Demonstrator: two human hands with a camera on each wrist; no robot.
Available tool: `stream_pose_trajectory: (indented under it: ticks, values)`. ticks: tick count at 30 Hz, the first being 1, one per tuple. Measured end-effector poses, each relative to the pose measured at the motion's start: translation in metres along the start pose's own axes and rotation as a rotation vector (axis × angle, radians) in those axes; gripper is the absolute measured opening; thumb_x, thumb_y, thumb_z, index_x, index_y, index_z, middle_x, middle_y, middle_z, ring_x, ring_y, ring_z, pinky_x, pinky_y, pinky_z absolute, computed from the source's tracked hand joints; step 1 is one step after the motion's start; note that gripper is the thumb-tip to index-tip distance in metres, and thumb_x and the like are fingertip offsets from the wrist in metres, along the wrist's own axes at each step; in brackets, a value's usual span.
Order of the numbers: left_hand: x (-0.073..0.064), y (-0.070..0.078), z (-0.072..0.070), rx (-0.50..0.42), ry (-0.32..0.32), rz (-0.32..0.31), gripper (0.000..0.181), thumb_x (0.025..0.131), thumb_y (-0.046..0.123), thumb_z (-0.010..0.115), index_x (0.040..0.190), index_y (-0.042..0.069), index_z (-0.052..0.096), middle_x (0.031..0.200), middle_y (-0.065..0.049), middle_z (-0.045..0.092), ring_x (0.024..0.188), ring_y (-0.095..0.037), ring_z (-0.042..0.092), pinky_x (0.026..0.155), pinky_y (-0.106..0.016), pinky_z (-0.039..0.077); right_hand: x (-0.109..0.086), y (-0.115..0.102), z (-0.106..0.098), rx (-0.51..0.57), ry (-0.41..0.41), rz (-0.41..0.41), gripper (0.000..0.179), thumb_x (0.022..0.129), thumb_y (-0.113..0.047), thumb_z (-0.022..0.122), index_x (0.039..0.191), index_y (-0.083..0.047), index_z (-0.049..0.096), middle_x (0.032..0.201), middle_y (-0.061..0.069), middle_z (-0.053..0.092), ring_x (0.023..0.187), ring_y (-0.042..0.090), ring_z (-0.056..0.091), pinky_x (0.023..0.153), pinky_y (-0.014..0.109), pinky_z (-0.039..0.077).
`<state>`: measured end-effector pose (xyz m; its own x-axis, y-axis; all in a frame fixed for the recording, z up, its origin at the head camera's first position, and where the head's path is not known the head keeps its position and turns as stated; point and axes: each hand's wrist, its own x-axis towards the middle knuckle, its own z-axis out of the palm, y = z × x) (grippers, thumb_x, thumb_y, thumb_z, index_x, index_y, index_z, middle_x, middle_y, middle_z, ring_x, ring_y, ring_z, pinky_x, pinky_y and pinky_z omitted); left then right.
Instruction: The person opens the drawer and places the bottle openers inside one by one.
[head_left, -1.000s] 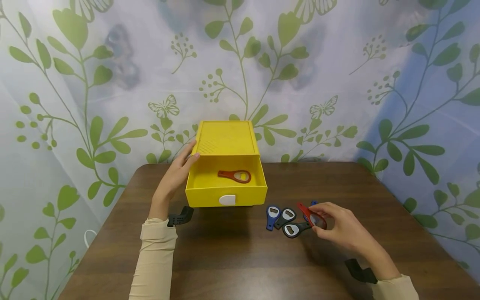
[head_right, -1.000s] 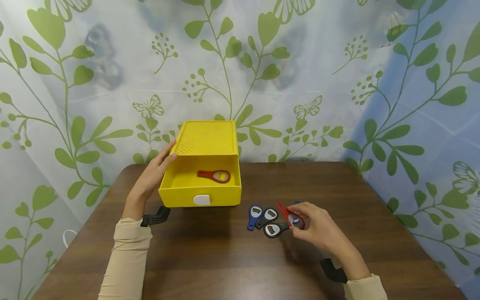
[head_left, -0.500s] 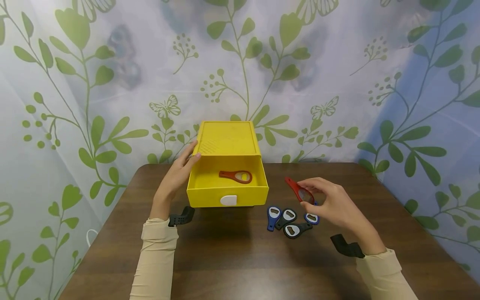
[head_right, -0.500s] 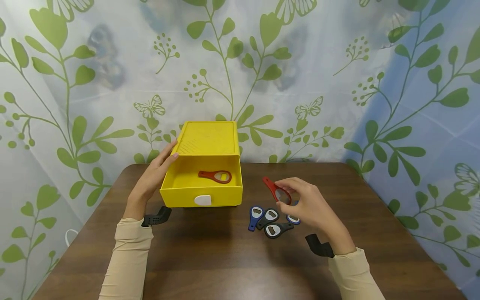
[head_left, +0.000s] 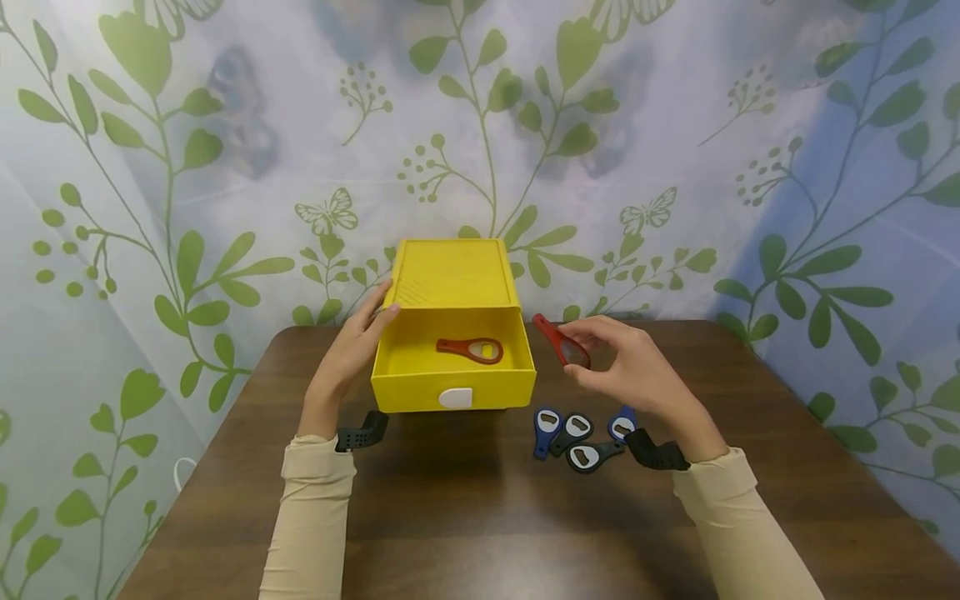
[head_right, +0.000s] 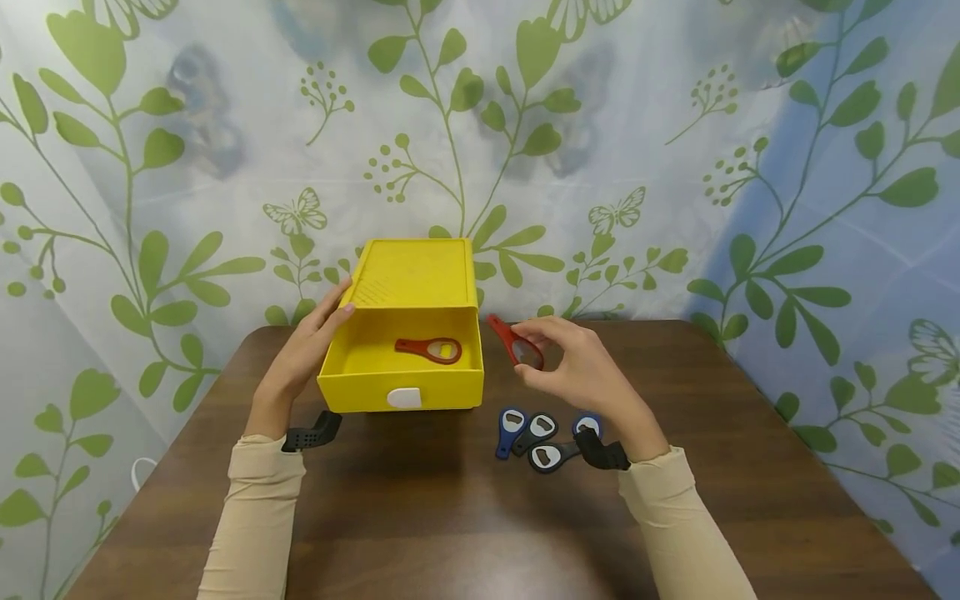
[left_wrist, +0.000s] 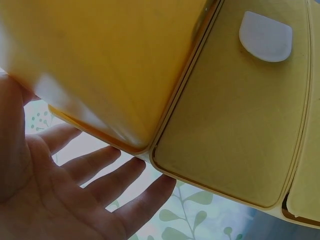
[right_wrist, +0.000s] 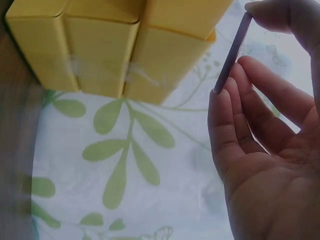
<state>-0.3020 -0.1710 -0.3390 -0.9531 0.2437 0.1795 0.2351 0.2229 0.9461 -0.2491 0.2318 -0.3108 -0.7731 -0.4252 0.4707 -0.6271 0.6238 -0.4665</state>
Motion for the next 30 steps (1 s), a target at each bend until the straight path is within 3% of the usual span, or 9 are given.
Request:
stream_pose_trajectory:
  ticks: [13,19,25,30]
  values:
    - [0.003,0.003,-0.002,-0.002,0.003,0.022,0.070,0.107,0.052,0.048,0.166,0.035,0.015,0.171,0.000,0.020,0.149,-0.030,0.039,0.118,-0.057,0.038,0.044,-0.022,0.013,0.075,-0.040,-0.033,0.045,0.088,-0.020,0.083,0.131,-0.021,0.070,0.125,-0.005,0.070,0.104,0.017,0.064,0.095,0.046,0.055]
    - [0.002,0.003,-0.001,-0.011,-0.002,0.010,0.069,0.107,0.053,0.048,0.166,0.038,0.015,0.171,0.000,0.020,0.148,-0.031,0.039,0.117,-0.057,0.038,0.062,-0.028,0.022,0.131,-0.087,-0.098,0.045,0.089,-0.013,0.080,0.133,-0.016,0.069,0.125,0.000,0.070,0.109,0.023,0.064,0.097,0.048,0.057]
    - [0.000,0.003,0.000,-0.010,0.003,0.006,0.072,0.106,0.055,0.049,0.166,0.037,0.014,0.172,0.000,0.019,0.149,-0.029,0.039,0.118,-0.056,0.037,0.077,-0.034,0.031,0.119,-0.125,-0.153,0.046,0.088,-0.015,0.080,0.133,-0.014,0.069,0.123,0.000,0.069,0.110,0.019,0.063,0.099,0.044,0.056]
    - [0.000,0.001,0.000,-0.010,0.005,-0.003,0.071,0.107,0.054,0.048,0.166,0.037,0.014,0.172,-0.001,0.019,0.148,-0.031,0.040,0.118,-0.056,0.038,0.088,-0.040,0.038,0.096,-0.146,-0.185,0.046,0.087,-0.016,0.079,0.131,-0.013,0.070,0.120,0.001,0.070,0.108,0.019,0.062,0.093,0.041,0.056]
